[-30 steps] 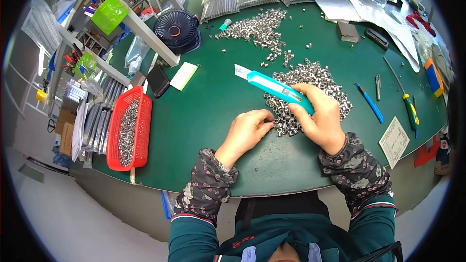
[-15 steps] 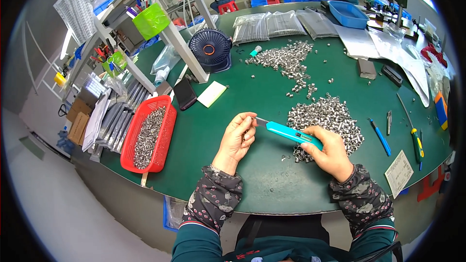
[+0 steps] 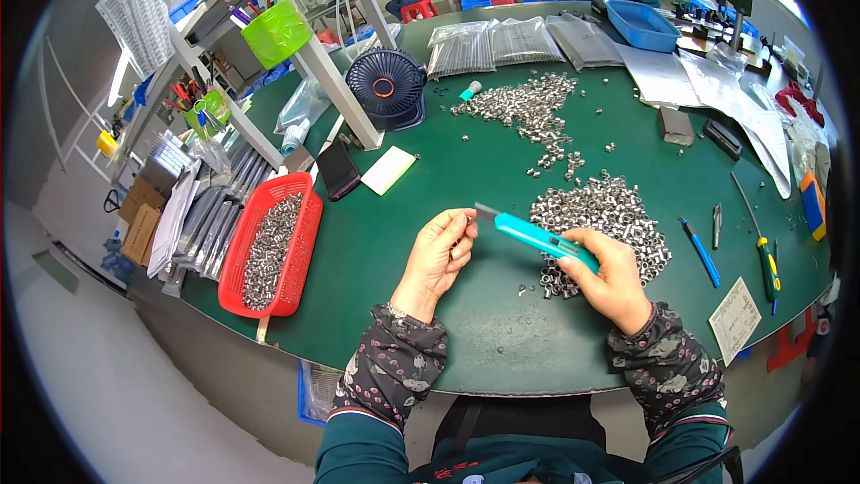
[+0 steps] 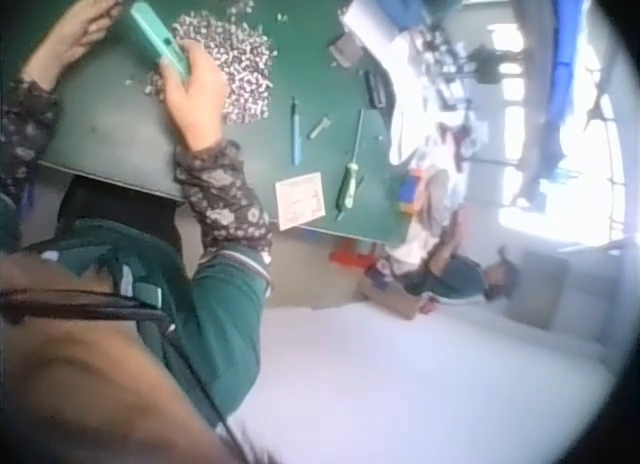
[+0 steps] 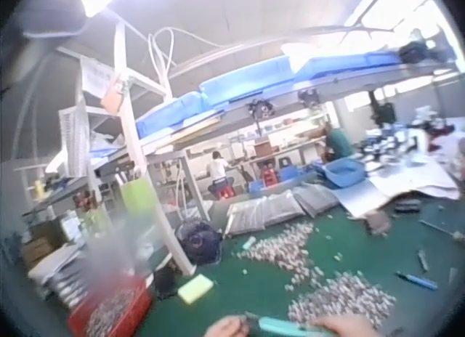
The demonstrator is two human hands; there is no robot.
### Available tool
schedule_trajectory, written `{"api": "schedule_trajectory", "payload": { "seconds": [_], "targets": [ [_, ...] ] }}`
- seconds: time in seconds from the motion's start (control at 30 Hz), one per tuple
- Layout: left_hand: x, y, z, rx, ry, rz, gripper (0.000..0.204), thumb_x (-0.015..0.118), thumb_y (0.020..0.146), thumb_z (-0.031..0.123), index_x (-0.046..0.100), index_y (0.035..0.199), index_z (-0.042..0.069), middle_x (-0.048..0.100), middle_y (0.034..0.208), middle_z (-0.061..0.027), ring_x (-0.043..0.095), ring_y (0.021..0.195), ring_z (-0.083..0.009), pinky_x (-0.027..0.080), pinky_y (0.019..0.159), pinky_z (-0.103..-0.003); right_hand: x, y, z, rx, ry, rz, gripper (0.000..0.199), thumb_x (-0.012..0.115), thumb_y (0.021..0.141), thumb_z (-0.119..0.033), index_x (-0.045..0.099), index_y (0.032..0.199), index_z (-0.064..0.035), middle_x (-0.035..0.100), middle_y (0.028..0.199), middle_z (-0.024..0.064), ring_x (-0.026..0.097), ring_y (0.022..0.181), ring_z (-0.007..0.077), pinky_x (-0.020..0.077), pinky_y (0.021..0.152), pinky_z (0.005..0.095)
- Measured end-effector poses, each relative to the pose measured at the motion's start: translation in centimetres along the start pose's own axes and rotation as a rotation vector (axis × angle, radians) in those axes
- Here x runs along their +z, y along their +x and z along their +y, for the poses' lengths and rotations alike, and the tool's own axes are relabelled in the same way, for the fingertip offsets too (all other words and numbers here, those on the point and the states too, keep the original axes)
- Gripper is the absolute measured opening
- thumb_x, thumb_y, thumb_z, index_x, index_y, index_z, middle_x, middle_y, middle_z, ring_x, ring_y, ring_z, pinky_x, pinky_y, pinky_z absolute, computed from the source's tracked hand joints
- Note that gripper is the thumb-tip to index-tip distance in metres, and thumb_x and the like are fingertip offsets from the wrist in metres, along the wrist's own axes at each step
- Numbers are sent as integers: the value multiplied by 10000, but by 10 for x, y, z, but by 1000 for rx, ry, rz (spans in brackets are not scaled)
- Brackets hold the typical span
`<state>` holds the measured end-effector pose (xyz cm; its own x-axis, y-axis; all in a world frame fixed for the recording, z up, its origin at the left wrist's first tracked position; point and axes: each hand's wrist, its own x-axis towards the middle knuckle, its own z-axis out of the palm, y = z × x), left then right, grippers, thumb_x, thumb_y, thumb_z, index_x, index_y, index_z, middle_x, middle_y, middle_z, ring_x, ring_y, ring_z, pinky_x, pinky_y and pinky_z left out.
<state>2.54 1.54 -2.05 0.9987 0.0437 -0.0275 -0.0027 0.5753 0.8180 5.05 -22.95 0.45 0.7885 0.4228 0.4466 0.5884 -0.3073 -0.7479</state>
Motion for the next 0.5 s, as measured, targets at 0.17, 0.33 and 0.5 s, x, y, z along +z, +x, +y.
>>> {"api": "schedule_trajectory", "payload": {
  "seconds": [0.17,0.33,0.5],
  "targets": [
    [2,1,3,5,-22,29,150,501,897,116,550,1012,34,541,807,-39,371,504,-31,260,364,-143,-2,1,3,11,-5,-11,264,644,759,-208,600,960,-44,617,780,130,612,669,271,470,596,338],
    [-6,3,-2,18,-42,47,158,501,883,74,539,1033,44,553,836,-48,387,525,-44,267,374,-146,-2,1,-1,45,-44,-58,265,640,760,-218,601,958,-47,621,769,124,615,661,264,474,593,338],
    [-5,3,0,23,-74,9,119,508,886,85,549,987,39,546,830,-35,396,550,-47,263,380,-148,-1,1,-1,54,-47,-72,269,638,761,-225,600,958,-46,621,767,126,615,655,264,474,587,338]
  ]
}}
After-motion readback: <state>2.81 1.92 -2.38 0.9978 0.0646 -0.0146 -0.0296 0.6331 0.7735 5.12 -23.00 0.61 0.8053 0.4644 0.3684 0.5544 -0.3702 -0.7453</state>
